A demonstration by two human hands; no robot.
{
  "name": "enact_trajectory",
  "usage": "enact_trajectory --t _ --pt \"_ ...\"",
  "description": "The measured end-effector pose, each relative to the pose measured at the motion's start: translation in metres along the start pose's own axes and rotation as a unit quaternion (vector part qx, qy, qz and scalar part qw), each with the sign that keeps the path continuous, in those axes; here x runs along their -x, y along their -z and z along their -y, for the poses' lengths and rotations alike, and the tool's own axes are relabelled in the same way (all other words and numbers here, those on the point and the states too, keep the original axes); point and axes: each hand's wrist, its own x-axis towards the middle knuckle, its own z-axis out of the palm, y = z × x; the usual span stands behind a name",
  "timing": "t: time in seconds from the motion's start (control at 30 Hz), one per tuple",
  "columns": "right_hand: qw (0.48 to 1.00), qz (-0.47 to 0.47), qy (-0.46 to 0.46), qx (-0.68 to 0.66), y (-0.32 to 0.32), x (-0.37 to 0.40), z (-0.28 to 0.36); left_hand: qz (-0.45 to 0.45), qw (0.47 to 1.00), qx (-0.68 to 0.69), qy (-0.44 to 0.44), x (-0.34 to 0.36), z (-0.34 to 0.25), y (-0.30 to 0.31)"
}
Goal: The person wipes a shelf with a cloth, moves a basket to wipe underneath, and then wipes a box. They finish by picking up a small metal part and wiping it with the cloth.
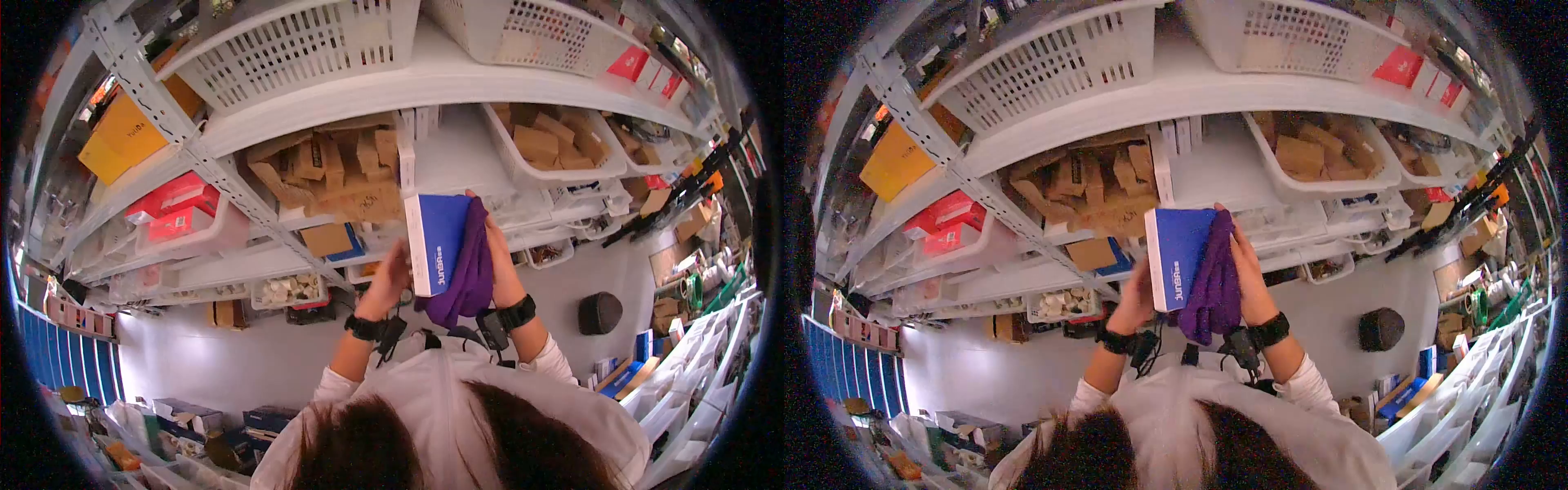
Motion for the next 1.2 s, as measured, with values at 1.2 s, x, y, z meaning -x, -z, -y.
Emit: enact_trajectory --t 1.2 --pt "0.992 0.088 -0.067 0.061 -0.023 -0.008 -0.004 -0.082 0.778 -0.541 -0.307 0.051 -0.027 -0.021"
